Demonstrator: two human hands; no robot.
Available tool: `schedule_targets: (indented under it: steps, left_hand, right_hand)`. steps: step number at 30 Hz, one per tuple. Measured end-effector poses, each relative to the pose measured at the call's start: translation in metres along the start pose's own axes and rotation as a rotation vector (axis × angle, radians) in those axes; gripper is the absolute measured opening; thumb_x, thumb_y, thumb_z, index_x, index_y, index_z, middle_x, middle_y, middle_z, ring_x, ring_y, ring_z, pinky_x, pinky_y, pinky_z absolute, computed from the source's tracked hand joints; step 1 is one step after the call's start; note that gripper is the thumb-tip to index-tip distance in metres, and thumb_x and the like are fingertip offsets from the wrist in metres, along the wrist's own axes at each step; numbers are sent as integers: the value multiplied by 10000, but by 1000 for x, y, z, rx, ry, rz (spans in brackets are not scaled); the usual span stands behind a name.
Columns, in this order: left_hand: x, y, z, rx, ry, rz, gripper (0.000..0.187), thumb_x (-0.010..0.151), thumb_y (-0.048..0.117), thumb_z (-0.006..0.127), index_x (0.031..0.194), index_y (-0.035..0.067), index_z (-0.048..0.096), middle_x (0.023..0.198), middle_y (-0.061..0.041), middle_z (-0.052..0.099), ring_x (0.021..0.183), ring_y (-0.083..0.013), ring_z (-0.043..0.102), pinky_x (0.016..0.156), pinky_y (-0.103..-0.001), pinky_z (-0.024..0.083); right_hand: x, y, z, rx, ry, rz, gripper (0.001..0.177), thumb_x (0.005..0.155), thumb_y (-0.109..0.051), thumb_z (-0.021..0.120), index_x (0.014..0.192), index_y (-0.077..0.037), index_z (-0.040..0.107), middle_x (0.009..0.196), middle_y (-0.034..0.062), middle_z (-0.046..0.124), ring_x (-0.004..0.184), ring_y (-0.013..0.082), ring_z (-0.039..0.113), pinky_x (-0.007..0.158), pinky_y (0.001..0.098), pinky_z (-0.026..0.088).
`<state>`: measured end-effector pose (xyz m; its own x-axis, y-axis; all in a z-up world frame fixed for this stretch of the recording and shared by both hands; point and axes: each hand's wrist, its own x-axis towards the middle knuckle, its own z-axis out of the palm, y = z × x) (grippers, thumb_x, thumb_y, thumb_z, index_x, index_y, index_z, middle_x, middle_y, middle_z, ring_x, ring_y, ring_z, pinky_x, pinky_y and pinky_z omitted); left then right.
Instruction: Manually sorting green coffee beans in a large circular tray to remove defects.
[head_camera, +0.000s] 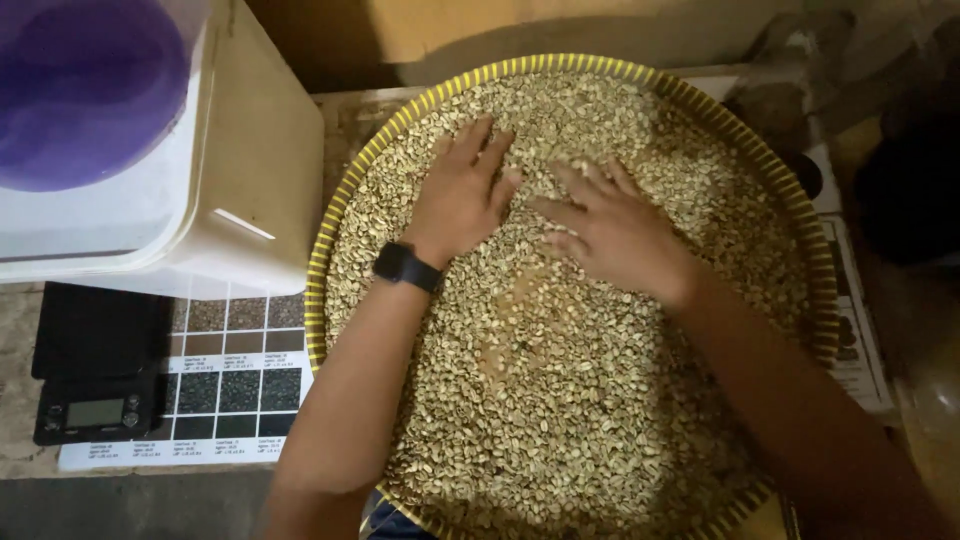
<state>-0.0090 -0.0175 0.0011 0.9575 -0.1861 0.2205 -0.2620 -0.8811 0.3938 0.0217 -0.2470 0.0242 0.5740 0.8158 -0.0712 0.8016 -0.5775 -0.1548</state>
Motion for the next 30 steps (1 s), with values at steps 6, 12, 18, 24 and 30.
schedule_targets:
  steps: [6, 12, 18, 24, 30]
  left_hand:
    - [-16, 39, 50, 27, 135, 269, 775, 1082, 436, 532, 1629, 22, 171, 1642, -346, 164, 1531, -536, 132, 1264, -645, 96]
    - [-41, 89, 83, -63, -7, 439, 773, 1020, 666, 452, 1609, 175, 356, 1644, -189, 315, 1565, -437, 186, 1280, -630, 135]
    - [-12, 45, 39, 12, -93, 444, 623, 1046, 582, 354, 1425, 139, 574, 1470, -192, 525, 1417, -420, 452, 1201, -687, 197]
    - [0, 18, 27, 98, -189, 150, 645, 1064, 625, 312, 1593, 259, 356, 1573, -155, 439, 1484, -423, 359, 1231, -642, 169]
    - [0, 17, 31, 97, -174, 134, 608, 1086, 597, 341, 1601, 273, 335, 1580, -156, 437, 1467, -449, 382, 1214, -656, 219]
  right_hand:
    - [1, 60, 33, 38, 558, -165, 250, 983, -131, 702, 1206, -37, 765, 1510, 220, 533, 1257, 451, 617, 1055, 541, 470]
    - [0, 96, 45, 149, 622, -215, 202, 1025, -80, 653, 1201, 13, 684, 1425, 261, 550, 1082, 463, 655, 933, 575, 494]
    - [-9, 81, 45, 116, 587, -160, 174, 1031, -171, 681, 1129, -34, 726, 1343, 184, 637, 1187, 394, 650, 1020, 509, 490]
    - [-25, -23, 7, 563, 112, -389, 81, 902, -54, 683, 903, -72, 762, 934, 124, 753, 849, 281, 738, 763, 422, 587]
    - [-32, -62, 1, 460, -251, -495, 153, 965, -31, 615, 1008, 9, 756, 1150, 147, 742, 990, 324, 747, 830, 427, 594]
